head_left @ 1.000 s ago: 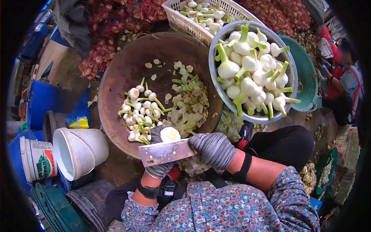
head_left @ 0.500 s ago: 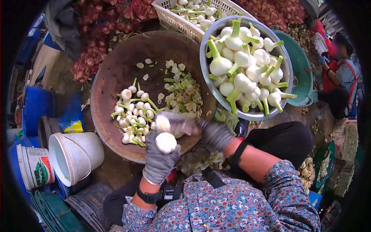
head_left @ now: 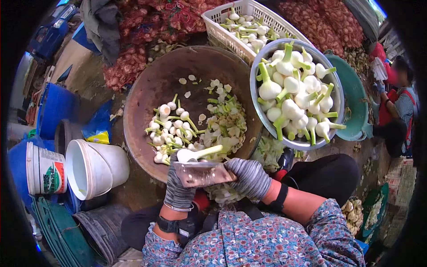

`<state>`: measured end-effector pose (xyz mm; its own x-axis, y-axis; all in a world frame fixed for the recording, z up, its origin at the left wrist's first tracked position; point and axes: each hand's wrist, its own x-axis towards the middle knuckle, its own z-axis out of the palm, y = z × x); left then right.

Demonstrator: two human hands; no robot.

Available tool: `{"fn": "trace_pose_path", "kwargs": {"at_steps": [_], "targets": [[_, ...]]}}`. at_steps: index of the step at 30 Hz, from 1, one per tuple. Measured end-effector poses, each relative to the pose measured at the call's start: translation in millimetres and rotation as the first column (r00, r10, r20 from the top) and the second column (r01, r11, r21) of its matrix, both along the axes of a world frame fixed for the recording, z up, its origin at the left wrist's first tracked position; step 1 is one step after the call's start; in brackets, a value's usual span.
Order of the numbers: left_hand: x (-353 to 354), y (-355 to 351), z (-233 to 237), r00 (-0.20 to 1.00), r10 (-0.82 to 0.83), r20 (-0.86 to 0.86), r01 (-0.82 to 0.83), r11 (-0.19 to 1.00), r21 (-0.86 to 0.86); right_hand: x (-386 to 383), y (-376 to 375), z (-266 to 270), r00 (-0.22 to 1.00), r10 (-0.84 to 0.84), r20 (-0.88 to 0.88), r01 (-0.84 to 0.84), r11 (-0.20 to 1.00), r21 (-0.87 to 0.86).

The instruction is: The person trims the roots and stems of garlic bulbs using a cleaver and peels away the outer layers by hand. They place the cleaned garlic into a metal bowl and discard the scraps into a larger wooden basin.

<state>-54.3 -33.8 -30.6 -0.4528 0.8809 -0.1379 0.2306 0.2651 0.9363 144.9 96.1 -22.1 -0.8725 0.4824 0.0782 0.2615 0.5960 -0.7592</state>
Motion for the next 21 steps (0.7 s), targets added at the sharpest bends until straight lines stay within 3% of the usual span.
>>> {"fn": "trace_pose_path", "kwargs": {"at_steps": [2,3,6,7,11,13,15,16,17,18,19,20,21], "targets": [[12.7,-0.7,6.8,0.997,0.039,0.062,-0.039,0.999,0.003,2.5,-4.0,0.4,1.0,-0.005,0.025,0.005,1.0,0.002],[18.3,2.0,16.8,0.984,-0.053,-0.173,0.036,0.994,-0.099,3.7,-4.1,0.4,0.999,-0.031,0.029,0.031,0.999,-0.012],[33.4,14.7,26.3,0.847,-0.24,-0.474,0.206,0.971,-0.122,5.4,-1.7,-2.0,0.993,-0.111,0.038,0.113,0.992,-0.051],[31.8,11.8,15.6,0.815,-0.279,-0.508,0.223,0.96,-0.17,7.2,-1.2,-9.4,0.993,-0.121,0.01,0.121,0.992,-0.04],[40.2,12.6,8.7,0.913,-0.198,-0.358,0.162,0.979,-0.127,14.6,-1.5,-17.6,0.996,-0.078,0.039,0.076,0.996,0.054],[42.6,15.7,7.9,0.83,-0.182,-0.528,0.203,0.979,-0.018,15.6,-0.8,-15.0,0.996,-0.091,-0.021,0.092,0.993,0.073],[44.4,14.5,10.1,0.985,-0.143,-0.093,0.152,0.983,0.099,14.7,-0.4,-5.4,0.995,-0.093,-0.033,0.094,0.993,0.064],[44.8,13.7,15.0,0.889,-0.1,0.446,0.053,0.992,0.118,14.7,-0.1,-10.1,0.989,-0.142,0.037,0.141,0.99,0.015],[45.4,13.6,22.1,0.523,-0.05,0.851,-0.041,0.996,0.084,15.7,1.6,-20.3,0.976,-0.189,0.108,0.193,0.981,-0.029],[46.1,13.3,29.4,-0.001,-0.006,1.0,-0.103,0.995,0.005,17.0,4.4,-31.1,0.956,-0.231,0.18,0.246,0.967,-0.069],[51.2,11.5,37.3,0.135,-0.063,0.989,-0.098,0.992,0.077,17.4,19.1,-40.4,0.926,-0.119,0.357,0.131,0.991,-0.012],[51.9,11.3,49.1,0.138,-0.059,0.989,-0.078,0.994,0.07,20.8,34.5,-54.4,0.85,-0.023,0.526,0.013,1.0,0.023],[50.3,12.8,55.6,0.224,-0.059,0.973,-0.093,0.992,0.082,33.3,35.0,-103.9,0.881,-0.152,0.447,0.127,0.988,0.085]]}}
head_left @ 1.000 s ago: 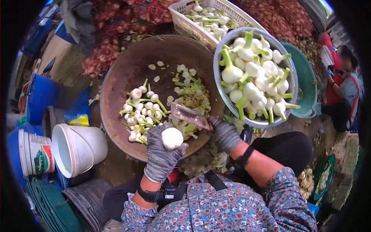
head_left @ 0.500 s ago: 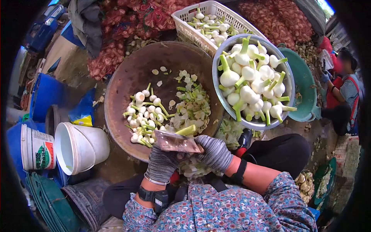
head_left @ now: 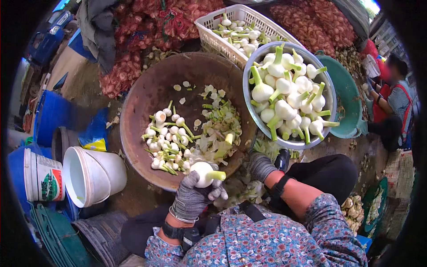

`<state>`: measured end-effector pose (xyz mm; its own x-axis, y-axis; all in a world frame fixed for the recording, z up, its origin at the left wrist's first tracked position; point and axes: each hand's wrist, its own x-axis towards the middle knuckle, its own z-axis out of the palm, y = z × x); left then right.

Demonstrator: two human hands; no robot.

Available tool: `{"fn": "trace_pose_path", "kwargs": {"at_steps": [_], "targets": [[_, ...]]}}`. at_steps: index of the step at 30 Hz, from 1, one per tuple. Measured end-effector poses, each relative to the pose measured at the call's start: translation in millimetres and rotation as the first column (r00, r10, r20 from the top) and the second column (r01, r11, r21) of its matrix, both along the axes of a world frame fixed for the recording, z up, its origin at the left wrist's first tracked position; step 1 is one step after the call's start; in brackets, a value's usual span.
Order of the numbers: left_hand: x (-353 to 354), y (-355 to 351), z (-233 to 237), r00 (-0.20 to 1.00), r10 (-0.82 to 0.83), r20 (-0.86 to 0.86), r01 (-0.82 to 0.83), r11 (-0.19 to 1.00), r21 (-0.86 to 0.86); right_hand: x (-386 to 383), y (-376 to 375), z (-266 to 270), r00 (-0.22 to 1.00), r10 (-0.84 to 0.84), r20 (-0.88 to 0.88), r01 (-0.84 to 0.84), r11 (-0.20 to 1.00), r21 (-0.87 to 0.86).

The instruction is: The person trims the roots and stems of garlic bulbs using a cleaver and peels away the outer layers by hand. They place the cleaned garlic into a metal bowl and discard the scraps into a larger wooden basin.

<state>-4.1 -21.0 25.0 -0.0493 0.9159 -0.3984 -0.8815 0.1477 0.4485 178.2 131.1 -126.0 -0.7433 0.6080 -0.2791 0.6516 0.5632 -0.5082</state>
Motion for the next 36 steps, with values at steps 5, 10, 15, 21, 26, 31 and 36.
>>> {"fn": "trace_pose_path", "kwargs": {"at_steps": [5,10,15,21,26,31,36], "targets": [[-16.2,-4.0,-22.3,0.893,0.102,-0.438,-0.1,0.995,0.029,-19.1,-1.0,63.9,0.899,-0.367,-0.24,0.32,0.923,-0.212],[-18.8,0.8,-38.5,0.326,0.103,-0.94,-0.076,0.994,0.083,-27.4,-15.0,96.5,0.796,-0.32,-0.513,0.18,0.936,-0.304],[-13.8,7.6,-41.5,-0.132,0.063,-0.989,-0.069,0.995,0.073,-39.2,-23.6,128.9,0.797,-0.233,-0.557,0.133,0.968,-0.215],[-7.5,19.1,-36.3,-0.249,0.042,-0.968,-0.004,0.999,0.045,-41.7,-18.9,132.7,0.889,-0.132,-0.439,0.109,0.991,-0.078],[-6.3,23.5,-33.3,-0.233,-0.061,-0.971,0.031,0.997,-0.07,-45.6,-17.4,135.2,0.938,-0.057,-0.342,0.07,0.997,0.026],[-5.0,24.8,-28.7,-0.292,-0.044,-0.955,0.053,0.997,-0.062,-45.5,-16.9,132.6,0.947,-0.035,-0.319,0.05,0.998,0.038],[-11.3,17.7,-43.8,-0.433,-0.089,-0.897,0.099,0.984,-0.145,-45.5,-18.9,125.7,0.958,0.02,-0.286,0.006,0.996,0.09]]}}
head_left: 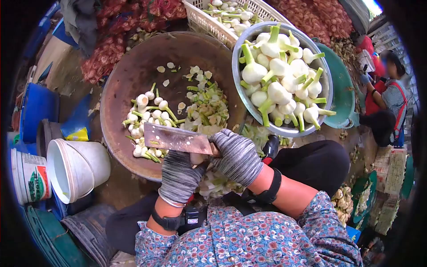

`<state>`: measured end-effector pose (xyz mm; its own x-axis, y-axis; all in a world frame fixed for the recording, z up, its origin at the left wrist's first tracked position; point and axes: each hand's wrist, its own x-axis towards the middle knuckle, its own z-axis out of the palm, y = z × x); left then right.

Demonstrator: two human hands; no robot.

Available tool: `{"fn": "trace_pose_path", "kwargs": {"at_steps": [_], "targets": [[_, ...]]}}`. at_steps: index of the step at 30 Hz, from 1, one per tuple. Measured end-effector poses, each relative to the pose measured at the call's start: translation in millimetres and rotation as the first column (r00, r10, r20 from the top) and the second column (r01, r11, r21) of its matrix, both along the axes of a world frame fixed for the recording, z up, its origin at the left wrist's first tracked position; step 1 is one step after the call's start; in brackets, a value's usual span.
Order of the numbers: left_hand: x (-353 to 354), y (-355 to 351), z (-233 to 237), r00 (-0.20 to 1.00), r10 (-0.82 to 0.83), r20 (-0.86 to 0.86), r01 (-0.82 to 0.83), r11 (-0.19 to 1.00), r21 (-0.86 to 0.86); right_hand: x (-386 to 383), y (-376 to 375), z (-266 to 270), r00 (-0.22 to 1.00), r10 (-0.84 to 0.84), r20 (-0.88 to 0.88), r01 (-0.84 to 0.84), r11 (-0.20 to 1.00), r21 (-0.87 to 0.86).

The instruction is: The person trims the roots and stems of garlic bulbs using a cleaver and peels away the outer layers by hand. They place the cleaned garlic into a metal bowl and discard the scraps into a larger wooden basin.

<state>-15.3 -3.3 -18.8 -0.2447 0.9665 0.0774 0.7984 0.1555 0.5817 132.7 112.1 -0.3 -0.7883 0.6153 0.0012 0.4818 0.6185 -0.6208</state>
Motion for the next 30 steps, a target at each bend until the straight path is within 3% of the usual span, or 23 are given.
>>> {"fn": "trace_pose_path", "kwargs": {"at_steps": [3,5,9,10,13,14,17,18,21,24,26,27,28,30], "targets": [[2.3,0.8,5.7,1.0,0.007,0.007,-0.007,1.0,0.003,-2.3,-0.7,-1.2,1.0,-0.018,-0.018,0.017,0.999,-0.029],[2.0,2.8,9.8,0.999,0.039,0.038,-0.04,0.999,0.024,-6.2,0.2,1.1,0.994,-0.106,0.001,0.104,0.972,-0.209],[-2.7,-3.2,11.1,0.955,0.037,0.295,-0.053,0.998,0.045,-6.7,7.5,-6.2,0.96,-0.277,-0.032,0.242,0.885,-0.398],[-2.6,-7.8,3.2,0.906,0.033,0.422,-0.081,0.992,0.097,-4.2,10.9,-13.1,0.955,-0.288,-0.074,0.248,0.908,-0.339],[-5.8,-9.7,13.3,0.572,-0.01,0.82,-0.166,0.978,0.128,-1.7,27.2,-36.7,0.937,-0.324,0.129,0.346,0.907,-0.241],[-11.4,-9.2,10.9,0.728,-0.051,0.683,-0.106,0.977,0.186,1.2,31.6,-46.1,0.936,-0.326,0.133,0.348,0.915,-0.204],[-20.3,-14.7,15.6,0.319,-0.025,0.948,-0.164,0.983,0.081,1.8,34.4,-56.0,0.916,-0.36,0.178,0.394,0.89,-0.227],[-20.6,-14.7,15.7,0.356,0.021,0.934,-0.175,0.984,0.044,3.2,31.5,-51.3,0.938,-0.328,0.114,0.345,0.914,-0.213],[-23.9,-18.8,7.9,0.352,0.073,0.933,-0.173,0.985,-0.011,-3.9,16.7,-21.0,0.945,-0.288,-0.158,0.202,0.888,-0.413],[-20.8,-22.2,-0.7,0.509,0.114,0.853,-0.185,0.982,-0.021,-7.6,6.4,2.7,0.968,-0.118,-0.22,0.036,0.938,-0.344],[-19.5,-19.4,-0.6,0.547,0.062,0.835,-0.102,0.995,-0.008,-9.1,1.2,1.9,0.97,-0.014,-0.243,-0.044,0.971,-0.235],[-18.3,-18.0,-0.6,0.564,0.036,0.825,-0.062,0.998,-0.002,-8.2,0.8,1.3,0.971,-0.013,-0.237,-0.044,0.972,-0.231],[-14.4,-16.4,0.9,0.489,0.027,0.872,-0.095,0.995,0.023,-7.2,0.2,0.7,0.973,-0.01,-0.231,-0.044,0.973,-0.228],[-14.2,-15.1,6.9,0.531,0.028,0.847,-0.05,0.999,-0.001,-6.3,-1.2,-3.5,0.979,-0.019,-0.203,-0.031,0.971,-0.237]]}}
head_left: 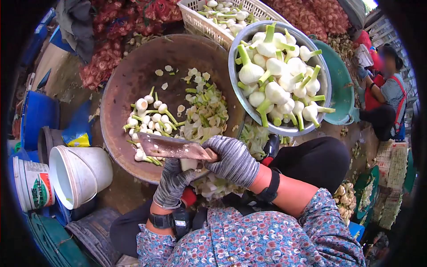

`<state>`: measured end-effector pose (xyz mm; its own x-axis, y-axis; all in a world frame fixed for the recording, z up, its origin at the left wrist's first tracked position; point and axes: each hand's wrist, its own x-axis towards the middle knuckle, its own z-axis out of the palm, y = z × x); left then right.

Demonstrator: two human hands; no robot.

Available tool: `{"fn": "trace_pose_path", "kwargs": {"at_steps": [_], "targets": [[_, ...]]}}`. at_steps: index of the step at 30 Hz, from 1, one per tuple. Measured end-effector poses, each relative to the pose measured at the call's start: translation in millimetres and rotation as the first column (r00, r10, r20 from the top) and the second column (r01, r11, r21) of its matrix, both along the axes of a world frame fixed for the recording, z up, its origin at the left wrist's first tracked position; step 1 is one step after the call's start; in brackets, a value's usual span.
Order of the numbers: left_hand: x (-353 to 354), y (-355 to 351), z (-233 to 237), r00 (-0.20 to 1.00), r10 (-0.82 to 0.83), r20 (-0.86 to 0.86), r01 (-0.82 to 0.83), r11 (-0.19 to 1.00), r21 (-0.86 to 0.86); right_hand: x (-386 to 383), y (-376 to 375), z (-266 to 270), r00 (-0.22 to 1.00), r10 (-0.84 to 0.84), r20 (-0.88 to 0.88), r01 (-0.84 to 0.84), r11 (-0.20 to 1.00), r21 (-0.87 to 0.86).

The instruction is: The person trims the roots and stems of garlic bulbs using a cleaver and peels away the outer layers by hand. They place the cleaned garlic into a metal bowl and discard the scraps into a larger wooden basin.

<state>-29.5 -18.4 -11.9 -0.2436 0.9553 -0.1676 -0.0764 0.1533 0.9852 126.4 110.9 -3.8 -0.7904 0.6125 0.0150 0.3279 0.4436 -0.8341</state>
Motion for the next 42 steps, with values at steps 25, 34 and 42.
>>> {"fn": "trace_pose_path", "kwargs": {"at_steps": [25,34,42], "targets": [[7.4,2.2,5.7,0.995,-0.099,-0.012,0.093,0.966,-0.24,13.2,0.0,-0.7,0.996,-0.074,-0.055,0.058,0.965,-0.256],[14.6,2.9,-10.1,0.859,-0.091,-0.503,0.156,0.984,0.089,10.4,2.4,-35.3,0.967,-0.249,-0.048,0.146,0.7,-0.699],[20.8,10.9,-7.4,0.935,-0.064,-0.35,0.037,0.996,-0.084,12.0,4.0,-22.2,0.979,-0.133,0.154,0.178,0.925,-0.335]]}}
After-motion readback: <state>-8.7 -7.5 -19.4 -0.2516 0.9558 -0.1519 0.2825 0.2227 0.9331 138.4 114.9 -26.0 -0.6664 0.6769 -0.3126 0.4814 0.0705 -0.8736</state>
